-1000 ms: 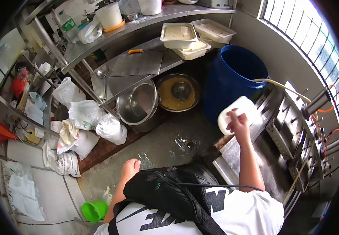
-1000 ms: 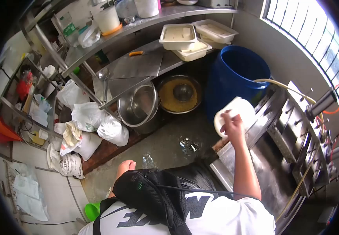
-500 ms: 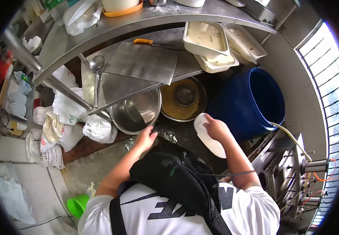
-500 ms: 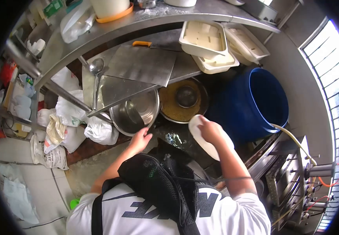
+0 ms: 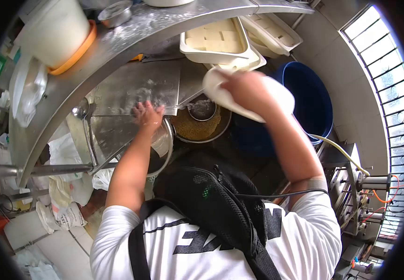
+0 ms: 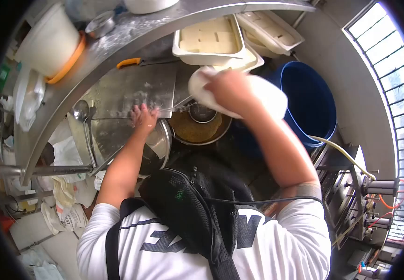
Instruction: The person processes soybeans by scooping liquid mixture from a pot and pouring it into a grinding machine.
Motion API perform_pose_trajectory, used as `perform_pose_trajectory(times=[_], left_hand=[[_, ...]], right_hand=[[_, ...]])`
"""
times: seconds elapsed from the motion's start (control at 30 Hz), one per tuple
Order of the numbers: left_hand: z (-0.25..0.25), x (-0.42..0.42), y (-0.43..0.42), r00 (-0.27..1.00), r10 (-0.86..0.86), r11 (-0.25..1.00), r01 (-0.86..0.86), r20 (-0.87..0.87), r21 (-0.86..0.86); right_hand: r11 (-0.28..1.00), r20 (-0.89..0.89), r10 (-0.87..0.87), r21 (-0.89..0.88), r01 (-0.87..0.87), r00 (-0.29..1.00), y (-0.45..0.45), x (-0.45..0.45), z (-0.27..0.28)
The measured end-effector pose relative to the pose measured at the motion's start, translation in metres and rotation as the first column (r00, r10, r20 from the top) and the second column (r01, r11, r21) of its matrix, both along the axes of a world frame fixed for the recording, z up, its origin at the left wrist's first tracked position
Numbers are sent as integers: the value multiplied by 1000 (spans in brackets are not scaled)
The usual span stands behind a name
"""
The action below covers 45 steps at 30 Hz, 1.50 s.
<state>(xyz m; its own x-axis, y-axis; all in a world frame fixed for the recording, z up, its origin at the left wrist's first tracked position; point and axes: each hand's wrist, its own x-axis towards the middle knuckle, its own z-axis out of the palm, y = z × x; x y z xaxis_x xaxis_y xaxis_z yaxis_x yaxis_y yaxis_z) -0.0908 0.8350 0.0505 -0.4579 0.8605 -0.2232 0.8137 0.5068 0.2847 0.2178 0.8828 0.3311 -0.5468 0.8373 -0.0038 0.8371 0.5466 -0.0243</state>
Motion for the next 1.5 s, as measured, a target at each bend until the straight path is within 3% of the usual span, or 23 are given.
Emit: perform_pose_trajectory(times=[0.03, 0.07, 0.1, 0.13, 0.17, 0.23, 0.37, 0.47, 0.53, 0.57, 0.63, 0.73, 0.83, 0.97, 1.07, 1.1, 1.17, 1.23, 1.33, 1.37, 1.4, 1.43, 1.5], left_hand=[[-29, -8, -1, 997, -18, 999, 20, -76, 34], [-46, -15, -4, 988, -32, 997, 43, -153, 68], [-49, -19, -6, 986, -40, 997, 49, -160, 58], [-50, -18, -7, 980, -42, 998, 52, -196, 47], [-51, -14, -7, 972, -53, 997, 63, -229, 37], [-51, -11, -2, 960, -61, 998, 63, -272, -2], [-51, -10, 2, 958, -64, 998, 66, -279, -3], [-56, 15, 5, 956, 84, 994, -62, -282, 85], [-56, 37, 4, 913, 384, 913, -353, -140, 206], [-64, 48, -2, 907, 393, 910, -361, -151, 203], [-85, 68, -19, 894, 414, 878, -342, -174, 334], [-57, 123, -51, 946, 306, 947, -291, -105, 137], [-64, 146, -103, 936, 327, 942, -311, -133, 128], [-59, 166, -153, 864, 504, 864, -503, -25, 15], [-7, 222, -160, 876, 478, 877, -473, -56, 85], [21, 244, -141, 878, 479, 878, -478, 3, 26], [21, 253, -137, 863, 501, 865, -501, 63, -25], [-11, 234, -158, 865, 409, 911, -408, 291, -66], [24, 250, -119, 904, 354, 934, -356, 240, -38], [37, 256, -108, 894, 377, 924, -382, 245, -25], [50, 262, -99, 896, 378, 919, -394, 233, 21], [59, 265, -93, 897, 382, 912, -405, 221, 66], [68, 263, -91, 897, 380, 902, -413, 225, 124]], right_hand=[[996, 36, -93, 2, 93, 995, 7, 32, 28], [980, -16, -119, 156, 120, 993, 24, 81, 27], [918, -129, -240, 292, 268, 962, 34, 115, 30], [841, -266, -130, 481, 249, 955, 49, 156, 26], [794, -426, -24, 542, 276, 904, 70, 206, 15], [739, -549, -390, 293, 607, 739, 88, 276, -1], [701, -126, -697, 86, 708, 706, 167, 419, -104], [683, 55, -725, -66, 727, 686, 206, 471, -182], [650, 175, -722, -162, 743, 670, 228, 506, -244], [626, 237, -712, -211, 751, 661, 239, 527, -283], [626, 107, -735, -274, 730, 670, 258, 571, -383], [592, 161, -702, -409, 694, 694, 273, 579, -469], [582, 204, -642, -499, 643, 739, 271, 553, -526], [576, 216, -569, -584, 572, 793, 257, 520, -597], [574, 222, -520, -624, 530, 825, 246, 499, -629], [576, 219, -510, -631, 519, 832, 243, 493, -636], [589, 206, -498, -632, 503, 842, 243, 483, -646], [602, 185, -493, -633, 487, 850, 244, 476, -653], [691, 63, -498, -573, 440, 865, 250, 473, -664], [754, -28, -491, -515, 409, 871, 253, 472, -669], [892, -232, -441, -220, 395, 867, 257, 468, -658], [908, -240, -410, -204, 367, 880, 265, 459, -633], [602, 122, -598, -584, 544, 792, 272, 444, -563]])
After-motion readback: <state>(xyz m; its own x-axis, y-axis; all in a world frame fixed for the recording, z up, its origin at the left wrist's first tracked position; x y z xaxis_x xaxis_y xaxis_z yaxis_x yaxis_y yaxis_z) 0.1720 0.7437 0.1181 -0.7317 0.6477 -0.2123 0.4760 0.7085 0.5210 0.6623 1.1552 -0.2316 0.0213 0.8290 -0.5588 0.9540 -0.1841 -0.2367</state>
